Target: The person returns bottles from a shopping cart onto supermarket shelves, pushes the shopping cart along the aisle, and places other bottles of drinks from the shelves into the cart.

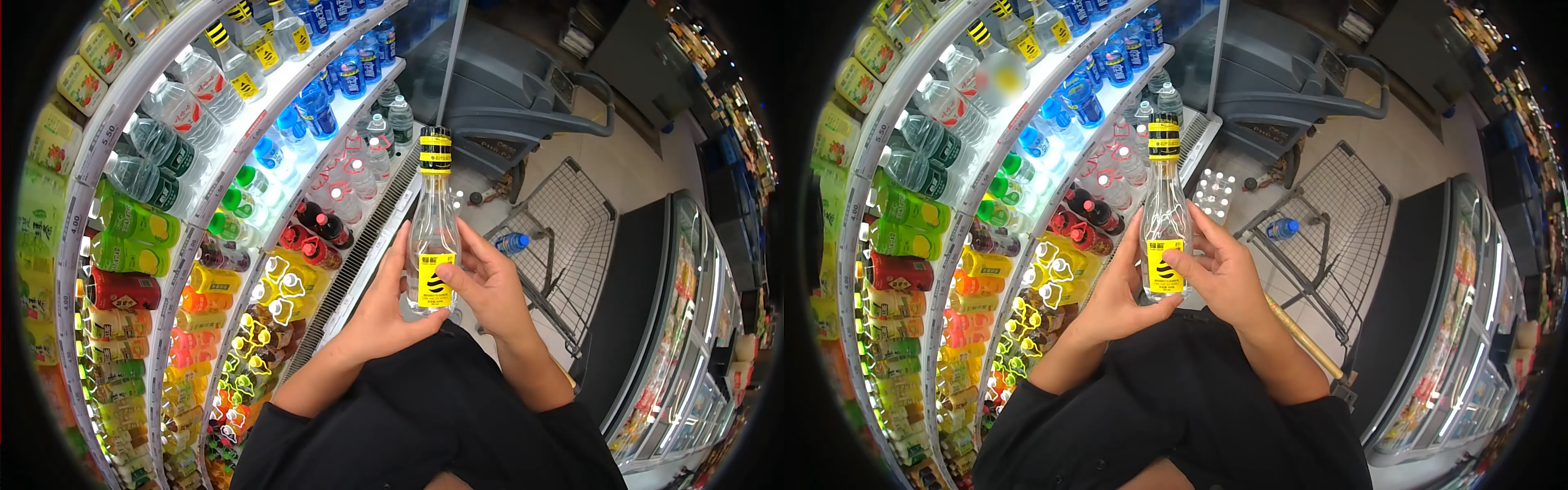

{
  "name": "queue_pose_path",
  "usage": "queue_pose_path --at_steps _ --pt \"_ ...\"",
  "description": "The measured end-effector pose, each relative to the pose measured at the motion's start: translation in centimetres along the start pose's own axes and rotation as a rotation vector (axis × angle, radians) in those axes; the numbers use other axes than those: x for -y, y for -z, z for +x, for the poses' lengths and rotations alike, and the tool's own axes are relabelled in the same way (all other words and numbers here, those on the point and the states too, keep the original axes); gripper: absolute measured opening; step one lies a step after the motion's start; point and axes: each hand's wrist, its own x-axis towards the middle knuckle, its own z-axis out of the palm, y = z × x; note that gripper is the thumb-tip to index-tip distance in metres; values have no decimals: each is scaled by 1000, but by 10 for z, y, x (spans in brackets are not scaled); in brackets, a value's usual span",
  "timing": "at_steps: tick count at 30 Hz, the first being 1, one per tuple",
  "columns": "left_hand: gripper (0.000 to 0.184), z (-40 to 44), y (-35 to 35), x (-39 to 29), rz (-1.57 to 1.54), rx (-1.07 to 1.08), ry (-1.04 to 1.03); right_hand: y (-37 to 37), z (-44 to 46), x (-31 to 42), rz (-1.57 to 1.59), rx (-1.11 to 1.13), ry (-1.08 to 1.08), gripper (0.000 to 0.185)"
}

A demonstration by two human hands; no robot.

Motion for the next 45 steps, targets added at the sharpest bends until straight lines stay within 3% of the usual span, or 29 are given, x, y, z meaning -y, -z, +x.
queue_pose_path --at_steps 7,15,28,40,45 --pt "114 2 0 -1 -16 3 5 4 -1 1 -41 3 -19 75" --pt "114 5 6 -7 -105 29 -17 11 -5 8 -162 176 35 94" --pt "114 5 13 -8 -160 61 -34 9 -4 8 -181 226 45 95" --pt "113 8 17 -6 -132 86 -35 -1 -5 5 -184 147 81 93" --pt "108 10 15 1 9 49 -57 -15 -8 15 -489 39 154 94"
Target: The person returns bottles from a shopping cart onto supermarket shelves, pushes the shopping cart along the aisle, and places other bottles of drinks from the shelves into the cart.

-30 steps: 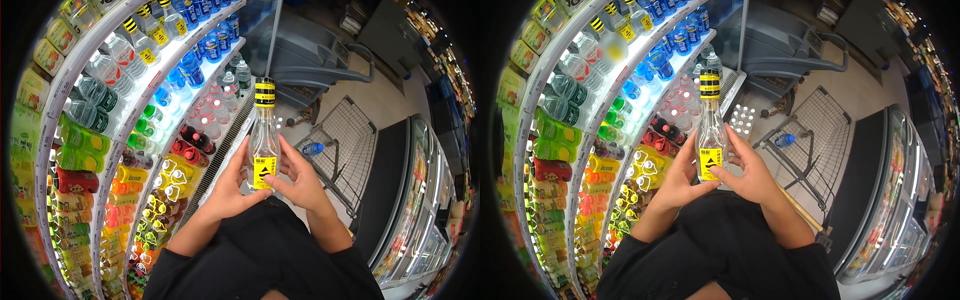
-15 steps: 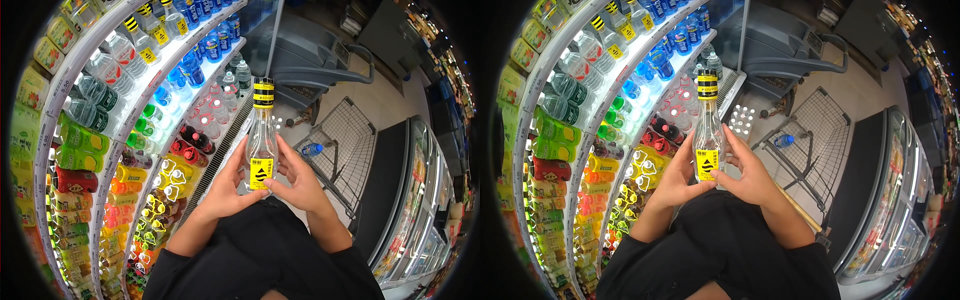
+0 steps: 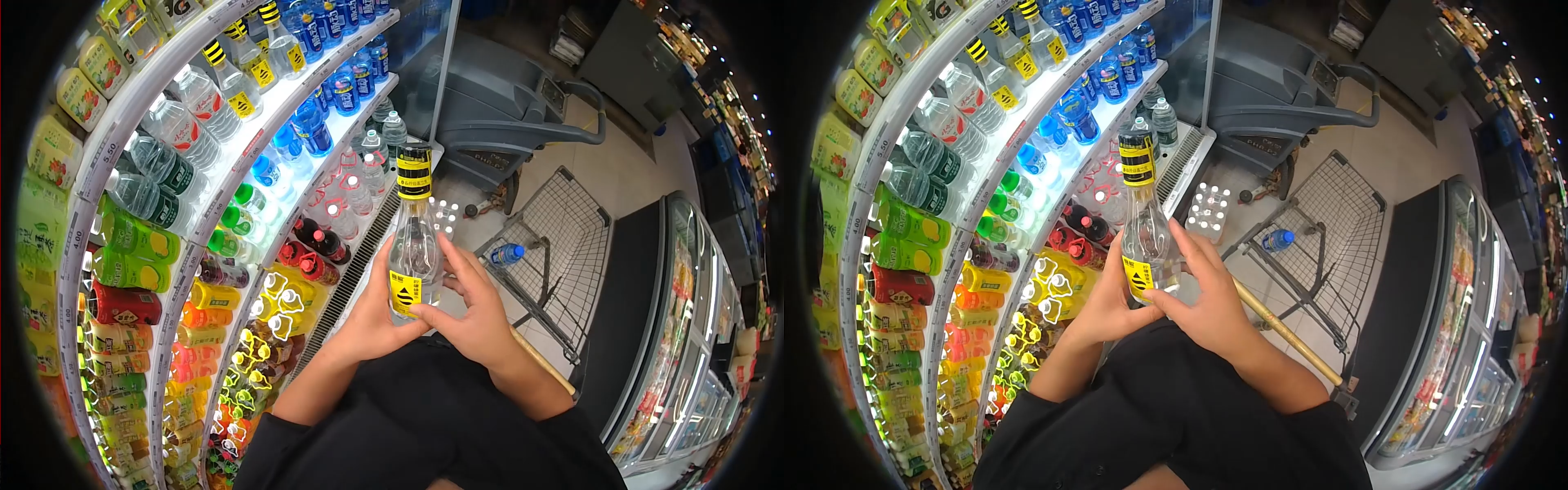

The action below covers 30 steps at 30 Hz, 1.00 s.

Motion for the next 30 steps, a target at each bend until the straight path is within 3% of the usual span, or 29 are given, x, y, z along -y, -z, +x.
queue_pose_path --at_steps 7,9,12,16,22,24,30 --pt "102 5 4 -9 -185 -10 124 -2 -1 2 -208 -64 118 91" --pt "109 4 10 -9 -503 34 101 -3 0 -3 -117 -73 160 82" --pt "112 3 17 14 -740 74 40 -6 1 -22 47 -41 101 79" --pt "118 -2 19 12 -785 -58 84 -11 -1 -23 241 60 44 81" --pt "118 2 20 0 -723 -69 1 -17 -3 -8 424 83 -165 83" --pt "117 1 22 4 -719 -63 8 -17 -1 -15 540 207 -210 79" --pt "118 0 21 2 -710 -83 17 -18 1 -15 550 228 -247 71"
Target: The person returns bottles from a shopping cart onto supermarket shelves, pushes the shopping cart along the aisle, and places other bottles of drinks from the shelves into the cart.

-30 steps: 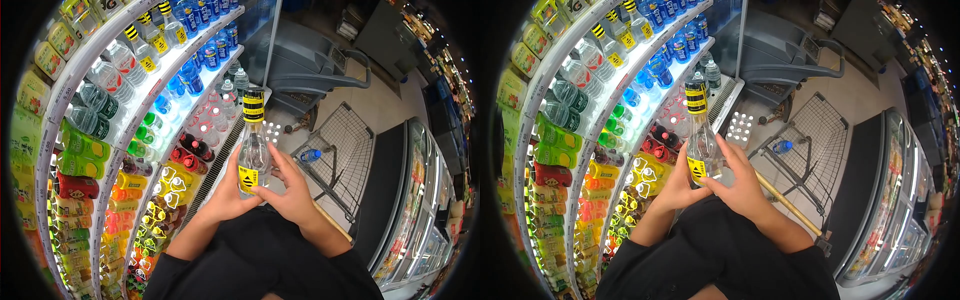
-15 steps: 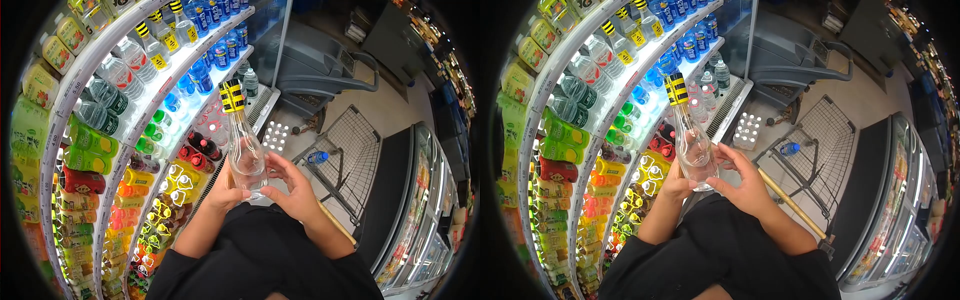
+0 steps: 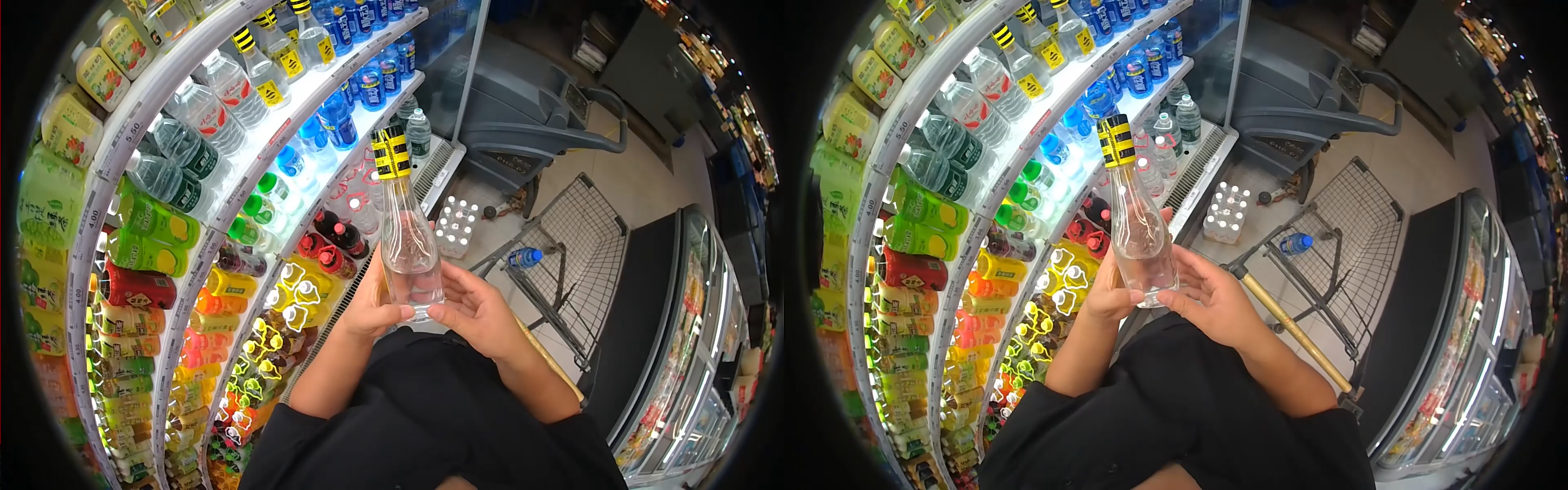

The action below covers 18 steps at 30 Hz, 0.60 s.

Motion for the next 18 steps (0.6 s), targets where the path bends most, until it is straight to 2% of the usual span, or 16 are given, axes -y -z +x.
queue_pose_path --at_steps 4,6,7,9,10,12,18 --pt "114 2 11 4 108 21 -22 -6 -1 -3 103 -28 8 67" --pt "109 2 10 -2 127 -34 -2 -10 -2 -12 37 -203 128 69" --pt "105 2 8 -5 147 -88 19 -12 -2 -13 36 -203 128 69" --pt "101 2 5 -5 219 -93 1 -14 -1 -13 -537 -359 326 75" --pt "98 2 3 -4 293 -98 -14 -16 -2 -10 -537 -360 324 75" --pt "94 0 2 -2 291 -138 -4 -21 -3 -4 -917 -420 404 81" --pt "98 1 8 -2 187 -147 11 -24 -6 -7 -1135 -418 529 87"
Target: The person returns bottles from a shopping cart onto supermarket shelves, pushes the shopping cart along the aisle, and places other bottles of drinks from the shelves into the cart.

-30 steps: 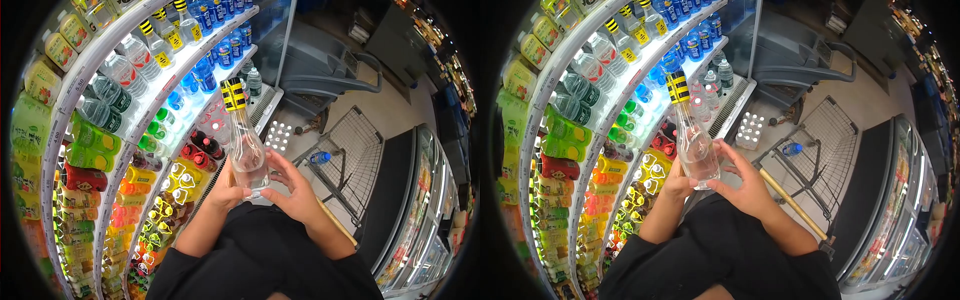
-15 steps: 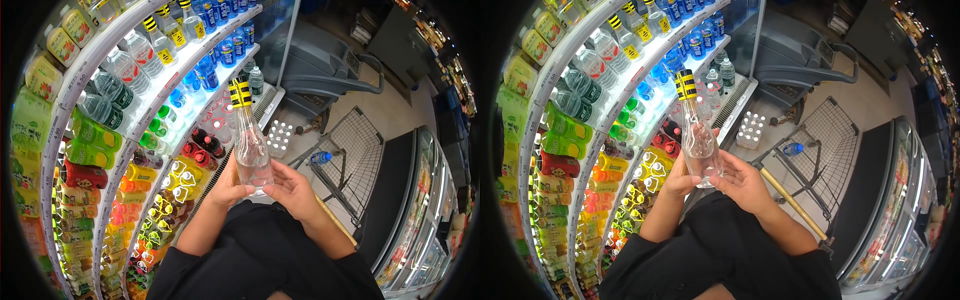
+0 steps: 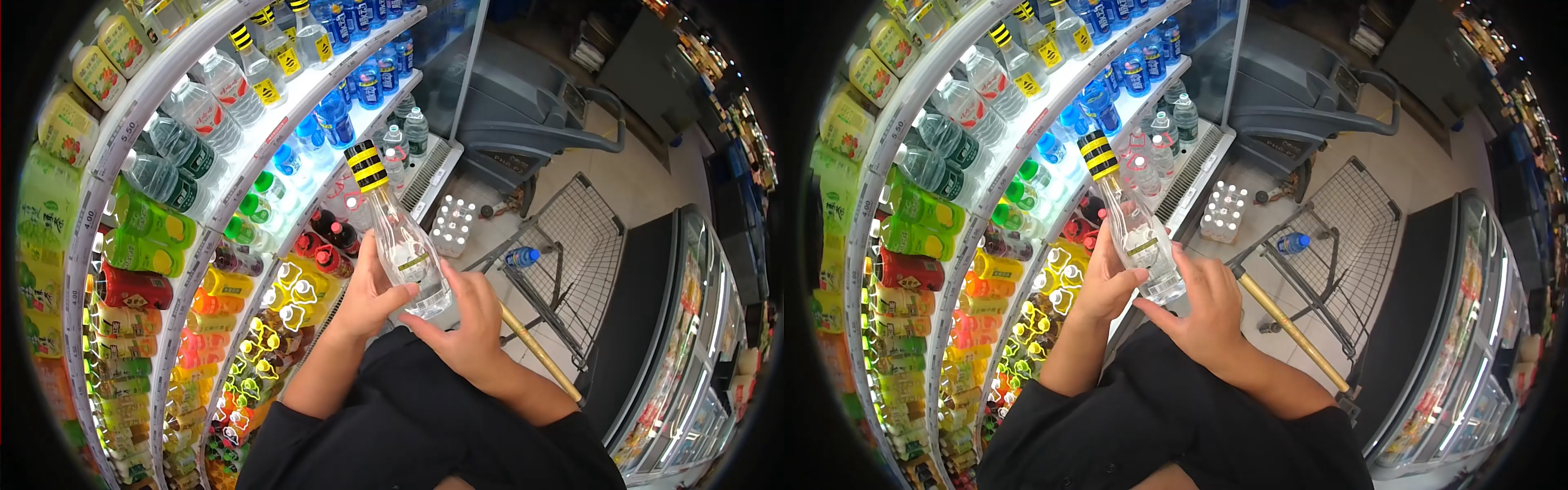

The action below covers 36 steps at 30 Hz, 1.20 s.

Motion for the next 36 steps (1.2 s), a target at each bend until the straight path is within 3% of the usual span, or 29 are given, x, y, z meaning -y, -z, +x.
queue_pose_path --at_steps 15,25,36 --pt "97 -7 -4 -23 35 77 17 6 2 9 -39 31 270 102" --pt "96 -10 -7 -26 33 74 -19 3 -2 6 -8 6 274 99" --pt "99 -14 -8 -30 48 106 -9 6 -1 8 8 -22 321 110"
